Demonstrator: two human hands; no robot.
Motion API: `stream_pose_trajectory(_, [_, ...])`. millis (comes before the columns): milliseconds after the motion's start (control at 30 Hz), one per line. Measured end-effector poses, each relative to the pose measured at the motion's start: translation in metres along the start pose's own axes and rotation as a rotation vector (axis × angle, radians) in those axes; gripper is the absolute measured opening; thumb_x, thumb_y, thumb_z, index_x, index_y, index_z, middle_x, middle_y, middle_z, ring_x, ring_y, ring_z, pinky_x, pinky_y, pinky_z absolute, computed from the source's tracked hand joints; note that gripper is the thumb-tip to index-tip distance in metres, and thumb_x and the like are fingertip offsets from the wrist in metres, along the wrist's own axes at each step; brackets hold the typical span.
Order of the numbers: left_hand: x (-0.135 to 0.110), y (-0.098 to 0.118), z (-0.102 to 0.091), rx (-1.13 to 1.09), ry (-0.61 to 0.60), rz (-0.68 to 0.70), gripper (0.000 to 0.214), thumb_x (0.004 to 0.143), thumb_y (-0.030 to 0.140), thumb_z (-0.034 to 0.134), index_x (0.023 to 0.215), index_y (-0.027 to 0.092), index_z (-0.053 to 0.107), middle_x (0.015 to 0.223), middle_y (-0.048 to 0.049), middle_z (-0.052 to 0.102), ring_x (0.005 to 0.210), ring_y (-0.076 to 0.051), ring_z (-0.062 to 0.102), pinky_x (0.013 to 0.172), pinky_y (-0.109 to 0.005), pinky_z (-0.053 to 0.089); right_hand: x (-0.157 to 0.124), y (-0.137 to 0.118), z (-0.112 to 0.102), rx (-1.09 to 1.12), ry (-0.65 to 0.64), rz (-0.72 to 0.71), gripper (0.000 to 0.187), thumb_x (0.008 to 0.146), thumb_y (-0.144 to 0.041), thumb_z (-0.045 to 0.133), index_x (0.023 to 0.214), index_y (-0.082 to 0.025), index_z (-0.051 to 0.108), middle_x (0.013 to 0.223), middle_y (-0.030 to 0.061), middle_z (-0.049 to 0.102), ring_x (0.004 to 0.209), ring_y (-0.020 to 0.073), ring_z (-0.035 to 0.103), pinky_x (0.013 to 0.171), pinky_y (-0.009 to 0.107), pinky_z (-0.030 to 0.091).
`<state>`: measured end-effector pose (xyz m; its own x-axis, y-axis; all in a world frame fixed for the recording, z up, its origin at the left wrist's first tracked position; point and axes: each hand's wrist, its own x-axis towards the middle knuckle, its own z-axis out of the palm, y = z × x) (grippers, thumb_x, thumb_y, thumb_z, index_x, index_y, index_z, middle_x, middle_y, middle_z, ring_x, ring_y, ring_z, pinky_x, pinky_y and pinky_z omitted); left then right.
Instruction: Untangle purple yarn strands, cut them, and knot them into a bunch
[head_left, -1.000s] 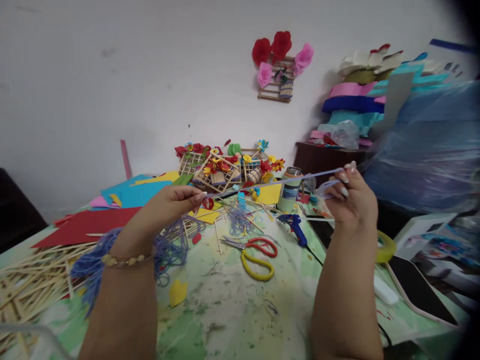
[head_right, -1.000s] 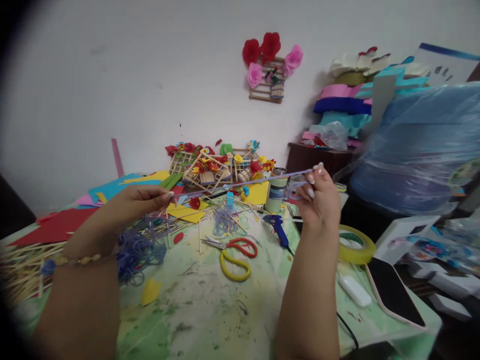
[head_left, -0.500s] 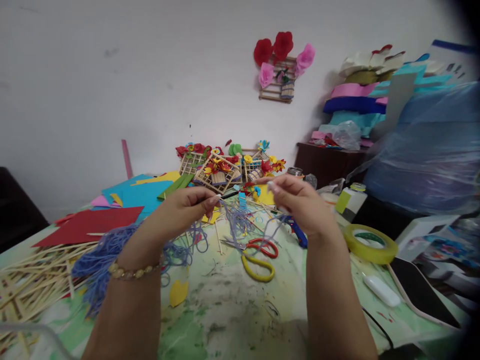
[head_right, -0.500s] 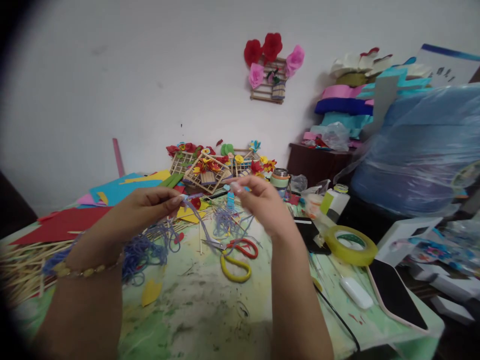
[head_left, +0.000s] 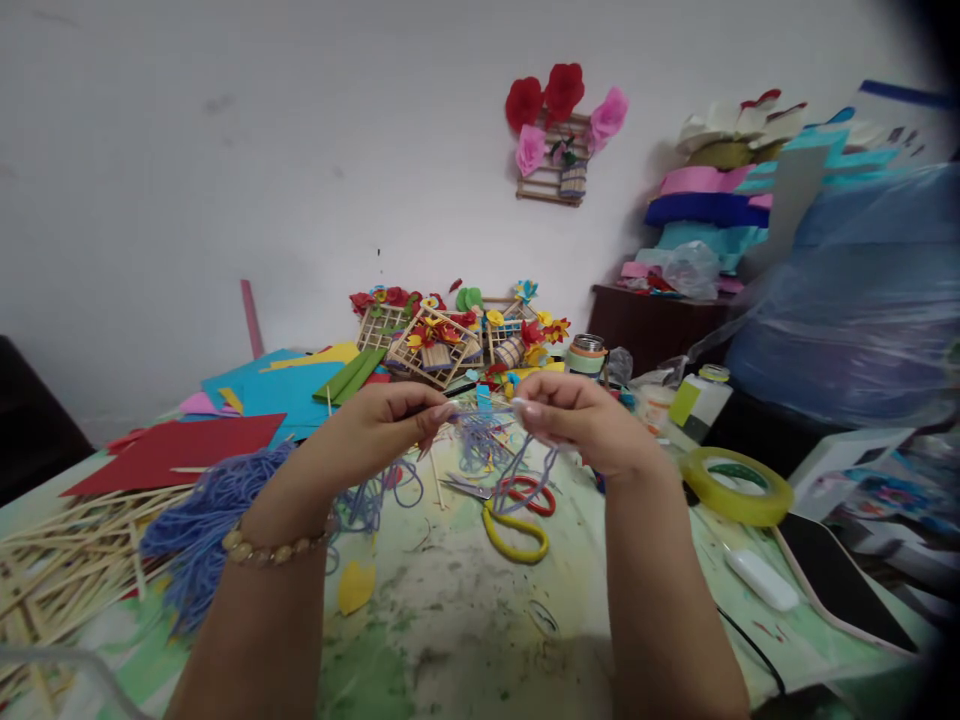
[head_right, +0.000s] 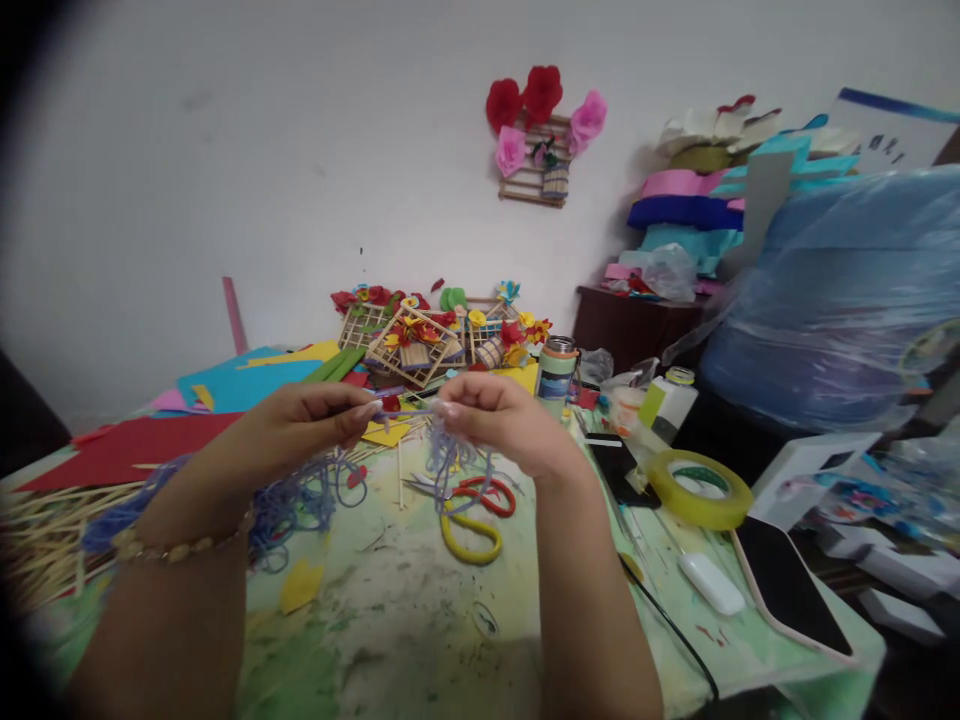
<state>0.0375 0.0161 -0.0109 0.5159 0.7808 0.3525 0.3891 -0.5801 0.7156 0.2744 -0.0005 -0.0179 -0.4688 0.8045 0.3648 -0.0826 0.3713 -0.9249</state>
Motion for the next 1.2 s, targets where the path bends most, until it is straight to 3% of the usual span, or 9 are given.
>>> stream_pose_trajectory(100, [-0.001, 0.0, -0.003, 0.031, 0.03, 0.009, 0.037, 0.084, 0.049, 0.051, 0.066, 0.017, 0.058, 0.058, 0.0013, 0.05, 0.053, -0.01, 0.041, 0.048, -0.02, 0.032, -0.01, -0.005, -0.018, 0.035, 0.166, -0.1, 0.021, 0.077, -0.033, 0.069, 0.08, -0.016, 0.058, 0.059, -0.0043, 0.046, 0.044, 0.0037, 0.031, 0.04, 0.017, 0.02])
stream_pose_trajectory(333, [-0.003, -0.008, -0.014, 0.005, 0.095, -0.033, 0.036, 0.082, 0.049, 0.053, 0.068, 0.017, 0.059, 0.058, 0.0017, 0.048, 0.051, -0.009, 0.038, 0.045, -0.019, 0.028, -0.03, -0.019, -0.052, 0.175, 0.51, -0.297, 0.02, 0.067, -0.026, 0.072, 0.071, -0.018, 0.054, 0.05, -0.0069, 0.032, 0.042, 0.0045, 0.021, 0.036, 0.015, 0.013])
stream_pose_trajectory(500, [-0.003, -0.022, -0.027, -0.03, 0.148, -0.085, 0.035, 0.078, 0.051, 0.058, 0.069, 0.018, 0.061, 0.055, 0.0029, 0.045, 0.05, -0.009, 0.036, 0.045, -0.02, 0.026, -0.043, -0.018, -0.081, 0.275, 0.736, -0.421, 0.012, 0.071, -0.019, 0.064, 0.069, -0.018, 0.052, 0.05, -0.0075, 0.027, 0.041, 0.0051, 0.016, 0.033, 0.016, 0.012])
stream_pose_trajectory(633, [-0.004, -0.034, -0.036, -0.056, 0.188, -0.119, 0.033, 0.073, 0.051, 0.064, 0.069, 0.018, 0.062, 0.054, 0.0031, 0.045, 0.049, -0.01, 0.035, 0.046, -0.021, 0.027, -0.05, -0.014, -0.095, 0.293, 0.899, -0.515, 0.018, 0.073, -0.019, 0.065, 0.067, -0.02, 0.048, 0.05, -0.0074, 0.028, 0.04, 0.0048, 0.017, 0.032, 0.017, 0.013])
stream_pose_trajectory(800, [-0.006, -0.035, -0.039, -0.062, 0.237, -0.131, 0.034, 0.072, 0.05, 0.065, 0.065, 0.017, 0.059, 0.055, 0.0029, 0.044, 0.051, -0.009, 0.036, 0.046, -0.021, 0.027, -0.053, -0.014, -0.094, 0.224, 0.924, -0.486, 0.023, 0.076, -0.022, 0.069, 0.068, -0.021, 0.047, 0.053, -0.0067, 0.031, 0.04, 0.0054, 0.022, 0.034, 0.021, 0.019])
stream_pose_trajectory(967, [-0.003, -0.033, -0.037, 0.037, 0.242, -0.213, 0.041, 0.071, 0.057, 0.061, 0.065, 0.017, 0.055, 0.055, 0.0044, 0.039, 0.05, -0.009, 0.033, 0.046, -0.021, 0.024, -0.047, -0.015, -0.091, 0.334, 0.953, -0.524, 0.019, 0.079, -0.016, 0.061, 0.065, -0.018, 0.048, 0.049, -0.0078, 0.031, 0.037, 0.004, 0.02, 0.031, 0.016, 0.017])
stream_pose_trajectory(1067, [0.002, -0.042, -0.036, 0.129, 0.143, -0.238, 0.042, 0.075, 0.058, 0.053, 0.063, 0.018, 0.051, 0.054, 0.0041, 0.039, 0.048, -0.01, 0.034, 0.046, -0.022, 0.026, -0.043, -0.015, -0.088, 0.344, 0.909, -0.508, 0.015, 0.079, -0.016, 0.061, 0.068, -0.018, 0.05, 0.05, -0.0076, 0.031, 0.036, 0.0037, 0.021, 0.031, 0.015, 0.017])
stream_pose_trajectory(1200, [0.012, -0.057, -0.028, 0.349, -0.036, -0.287, 0.039, 0.077, 0.055, 0.049, 0.071, 0.017, 0.059, 0.065, -0.0027, 0.057, 0.06, -0.017, 0.051, 0.054, -0.027, 0.038, -0.037, -0.016, -0.08, 0.359, 0.854, -0.489, 0.012, 0.077, -0.014, 0.058, 0.068, -0.018, 0.051, 0.047, -0.007, 0.032, 0.037, 0.0044, 0.021, 0.03, 0.014, 0.016])
